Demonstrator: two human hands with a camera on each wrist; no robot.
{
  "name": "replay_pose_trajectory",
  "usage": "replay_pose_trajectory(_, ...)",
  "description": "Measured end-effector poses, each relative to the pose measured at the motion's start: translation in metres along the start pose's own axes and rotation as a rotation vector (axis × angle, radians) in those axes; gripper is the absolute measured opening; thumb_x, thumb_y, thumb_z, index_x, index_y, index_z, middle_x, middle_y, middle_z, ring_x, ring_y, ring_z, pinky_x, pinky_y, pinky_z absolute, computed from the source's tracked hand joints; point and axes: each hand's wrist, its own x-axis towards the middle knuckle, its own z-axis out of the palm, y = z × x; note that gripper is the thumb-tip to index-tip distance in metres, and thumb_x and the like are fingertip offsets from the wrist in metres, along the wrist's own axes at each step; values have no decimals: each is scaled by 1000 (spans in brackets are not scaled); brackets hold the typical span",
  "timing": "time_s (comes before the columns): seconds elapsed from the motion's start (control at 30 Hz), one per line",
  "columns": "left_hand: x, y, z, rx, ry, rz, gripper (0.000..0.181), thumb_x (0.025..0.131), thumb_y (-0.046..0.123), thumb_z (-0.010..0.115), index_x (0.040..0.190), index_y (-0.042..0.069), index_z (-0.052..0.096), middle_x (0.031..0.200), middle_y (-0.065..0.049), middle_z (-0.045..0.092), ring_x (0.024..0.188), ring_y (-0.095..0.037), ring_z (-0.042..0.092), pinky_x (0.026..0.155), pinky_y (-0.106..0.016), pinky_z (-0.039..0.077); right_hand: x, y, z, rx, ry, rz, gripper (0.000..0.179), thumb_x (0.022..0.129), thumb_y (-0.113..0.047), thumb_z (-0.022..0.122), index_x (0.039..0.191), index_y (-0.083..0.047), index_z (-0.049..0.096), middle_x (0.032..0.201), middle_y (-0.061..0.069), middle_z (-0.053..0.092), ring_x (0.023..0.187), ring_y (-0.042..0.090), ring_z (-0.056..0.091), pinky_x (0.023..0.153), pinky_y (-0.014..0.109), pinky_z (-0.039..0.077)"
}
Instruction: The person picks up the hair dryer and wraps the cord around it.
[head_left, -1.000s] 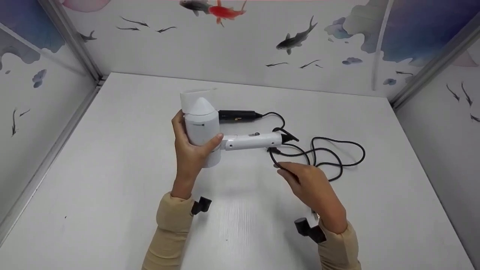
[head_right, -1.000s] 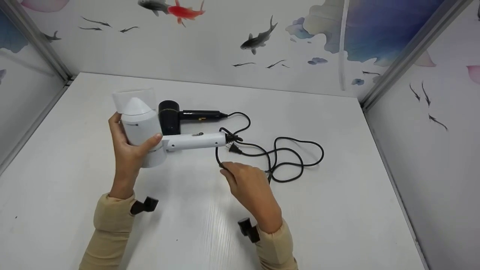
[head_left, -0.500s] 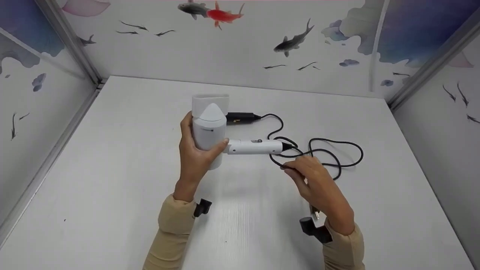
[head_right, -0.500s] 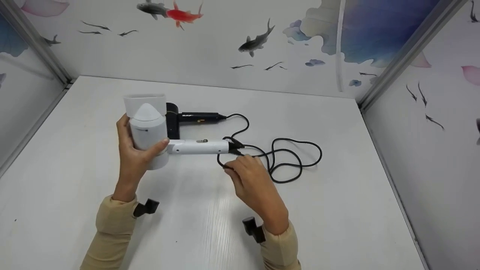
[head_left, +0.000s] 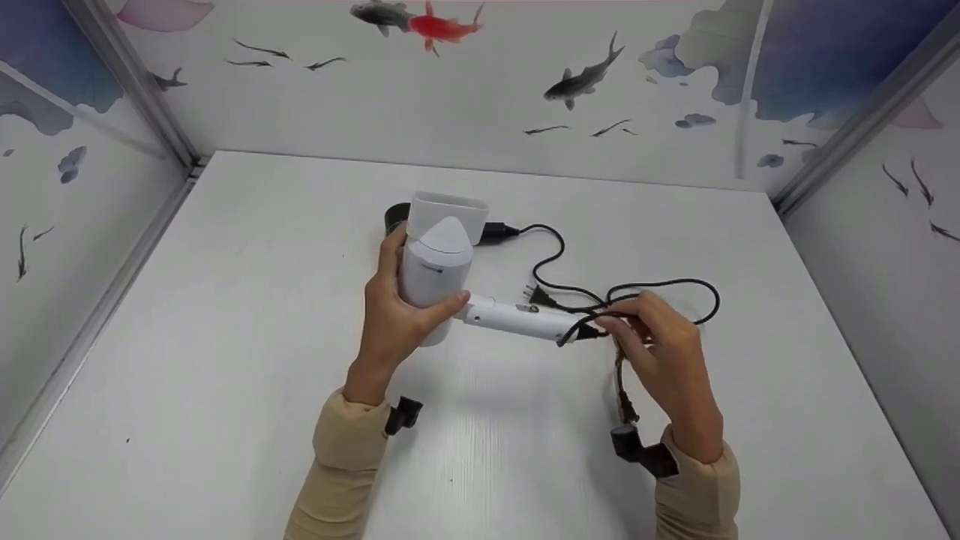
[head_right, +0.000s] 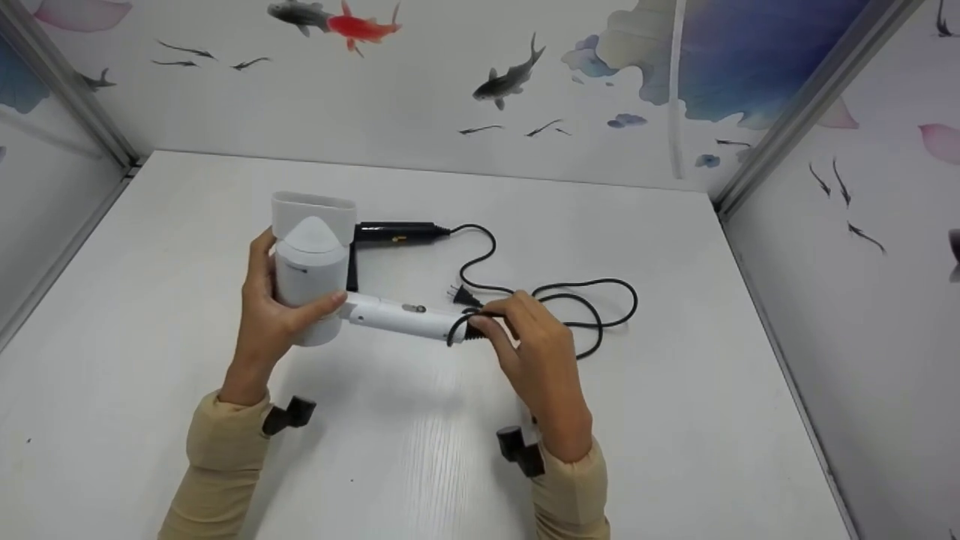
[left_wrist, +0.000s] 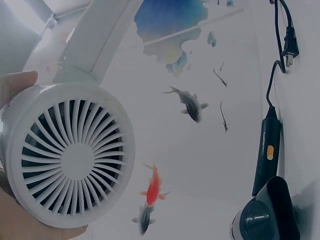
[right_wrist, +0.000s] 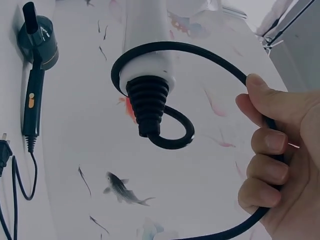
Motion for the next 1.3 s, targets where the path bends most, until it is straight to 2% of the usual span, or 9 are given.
replay_pose_trajectory(0.2,0,2,-2,-66,-37,-24,87,67,13,81,140,16,32,117,-7,59,99,-20,59,82,-43,48,0,3,-1,9,93,61,16,74,6,72,86,-4,68,72,3,61,59,1,43,54,13,34)
replay_pose_trajectory(0.5,1,4,-3,-209,-54,-88,82,69,12,76,138,8,31,117,-9,56,100,-22,58,84,-41,47,0,10,-2,88,126,134,2,82,0,66,84,1,67,66,1,57,56,1,41,52,15,33)
replay_pose_trajectory(0.63,1,6,-6,-290,-23,-127,78,68,11,74,135,9,33,113,-7,56,97,-23,57,82,-40,46,0,12,1,126,96,155,3,85,1,63,85,1,66,66,1,56,56,1,40,51,15,33)
replay_pose_trajectory(0.73,1,7,-8,-357,-2,-158,76,68,9,73,134,12,34,110,-5,57,95,-23,57,79,-40,47,0,10,4,139,61,153,10,84,6,61,86,-2,67,70,5,60,57,1,43,51,16,35)
replay_pose_trajectory(0.9,1,6,-8,-429,29,-159,78,68,8,70,136,13,31,110,-6,57,94,-23,57,78,-38,48,0,4,9,114,-21,163,11,87,4,57,87,-4,66,71,5,60,58,1,42,52,17,35)
replay_pose_trajectory(1.07,2,7,-7,-446,84,-146,78,68,7,69,136,12,31,110,-5,57,95,-22,57,79,-37,48,1,-1,16,96,-122,209,15,91,2,51,82,-6,60,59,-4,47,52,1,35,48,19,32)
replay_pose_trajectory(1.2,3,8,-5,-433,133,-145,78,68,5,69,136,12,30,111,-6,56,97,-22,57,80,-37,47,1,-7,23,82,-185,291,19,91,3,49,74,-4,55,58,-4,45,50,1,34,46,20,32)
replay_pose_trajectory(1.3,2,7,-3,-400,157,-137,81,69,5,70,138,11,28,113,-6,55,98,-24,56,81,-38,47,-1,-8,27,40,-231,328,19,93,-1,50,74,-3,57,58,-6,39,50,1,32,46,19,31)
